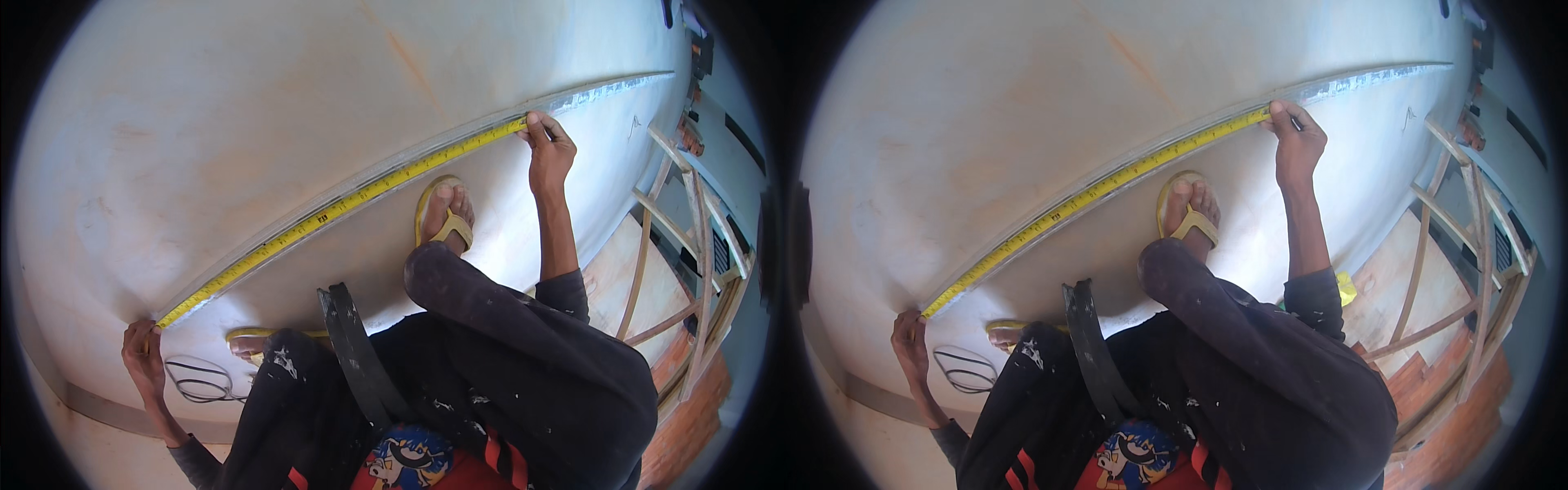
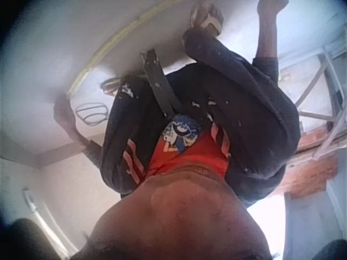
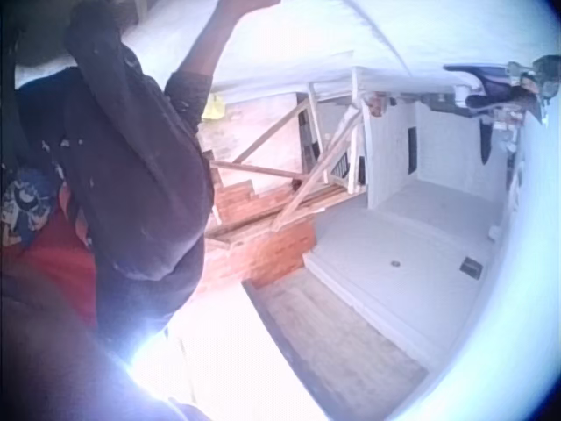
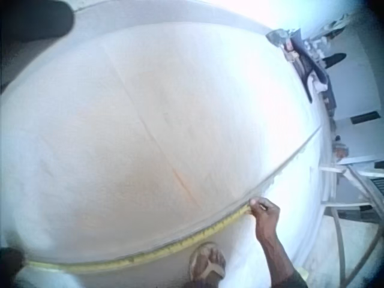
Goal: The person measures a long metal strip with a tape measure, then uses an angle grinder to cut the strip to size. They plug in the grinder, cut the metal, and re-measure the resulting piece.
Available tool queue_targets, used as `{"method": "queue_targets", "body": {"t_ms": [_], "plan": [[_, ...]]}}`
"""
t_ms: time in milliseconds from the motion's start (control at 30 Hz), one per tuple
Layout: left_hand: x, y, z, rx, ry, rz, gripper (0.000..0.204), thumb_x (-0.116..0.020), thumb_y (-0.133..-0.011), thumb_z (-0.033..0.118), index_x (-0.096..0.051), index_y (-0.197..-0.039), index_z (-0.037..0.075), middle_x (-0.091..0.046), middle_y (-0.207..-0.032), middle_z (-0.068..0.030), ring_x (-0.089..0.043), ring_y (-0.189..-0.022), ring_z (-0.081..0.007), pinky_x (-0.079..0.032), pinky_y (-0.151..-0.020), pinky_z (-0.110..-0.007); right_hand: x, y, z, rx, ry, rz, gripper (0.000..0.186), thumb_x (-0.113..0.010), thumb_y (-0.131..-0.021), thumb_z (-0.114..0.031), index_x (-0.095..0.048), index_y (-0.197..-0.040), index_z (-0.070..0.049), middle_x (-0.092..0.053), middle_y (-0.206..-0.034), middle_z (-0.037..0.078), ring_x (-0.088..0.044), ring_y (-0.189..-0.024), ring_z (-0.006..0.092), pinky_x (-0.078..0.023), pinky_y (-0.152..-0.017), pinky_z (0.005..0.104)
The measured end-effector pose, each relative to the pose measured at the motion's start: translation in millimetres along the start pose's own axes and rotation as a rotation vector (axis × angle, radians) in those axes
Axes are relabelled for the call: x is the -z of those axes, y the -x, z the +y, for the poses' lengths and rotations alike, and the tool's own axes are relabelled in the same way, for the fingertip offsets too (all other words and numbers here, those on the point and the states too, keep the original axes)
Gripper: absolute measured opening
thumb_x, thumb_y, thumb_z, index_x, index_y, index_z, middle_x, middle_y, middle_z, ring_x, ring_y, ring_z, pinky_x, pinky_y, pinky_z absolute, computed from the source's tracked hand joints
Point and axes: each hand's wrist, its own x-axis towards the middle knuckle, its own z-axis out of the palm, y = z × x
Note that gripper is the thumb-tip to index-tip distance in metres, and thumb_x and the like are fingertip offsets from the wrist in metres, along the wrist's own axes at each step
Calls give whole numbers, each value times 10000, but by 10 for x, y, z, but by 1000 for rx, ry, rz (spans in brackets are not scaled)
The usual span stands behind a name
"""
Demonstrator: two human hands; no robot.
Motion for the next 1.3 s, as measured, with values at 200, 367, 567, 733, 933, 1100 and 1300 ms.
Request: {"method": "queue_targets", "body": {"t_ms": [200,367,567,733,933,1100,1300], "plan": [[7,-2,-61,-23,-6,-1,134,-583,-875,28,-624,-969,-59,-605,-990,-163,-594,-878,-280,-473,-780,-337,117,69,171,-6,26,-1,246,-692,-871,-128,-657,-993,83,-647,-856,105,-598,-706,136,-542,-694,257],[11,-13,-27,8,-15,-16,139,-591,-877,43,-624,-965,-59,-614,-962,-162,-596,-874,-277,-468,-772,-334,18,26,60,12,25,21,232,-689,-864,-110,-660,-982,88,-655,-840,108,-611,-687,148,-551,-685,265],[-20,-2,-48,-13,-19,23,142,-595,-875,52,-630,-964,-53,-623,-962,-171,-600,-870,-282,-466,-774,-343,43,16,47,33,28,-6,255,-697,-865,-129,-659,-996,87,-658,-857,109,-612,-706,145,-553,-690,266],[-2,8,-11,-9,-31,20,143,-593,-871,46,-634,-966,-52,-624,-971,-173,-603,-867,-286,-468,-774,-345,142,72,151,8,56,-16,255,-697,-865,-130,-662,-1002,82,-658,-855,109,-612,-709,140,-556,-692,267],[-11,8,-68,-22,-34,23,145,-595,-868,44,-631,-970,-53,-624,-977,-172,-603,-862,-283,-468,-760,-338,47,9,42,32,76,-13,244,-692,-867,-126,-667,-986,85,-657,-831,107,-613,-698,139,-559,-686,266],[-12,-7,-76,-13,-59,7,138,-594,-873,38,-629,-968,-55,-625,-974,-169,-601,-857,-275,-467,-749,-334,31,2,21,47,77,-10,248,-694,-866,-128,-666,-986,87,-657,-823,102,-610,-698,136,-562,-683,265],[-29,9,-68,-25,5,16,139,-593,-880,54,-630,-964,-50,-626,-963,-167,-604,-862,-275,-467,-766,-331,64,-2,35,50,77,-32,247,-691,-870,-130,-665,-989,84,-654,-823,99,-607,-706,132,-560,-688,261]]}}
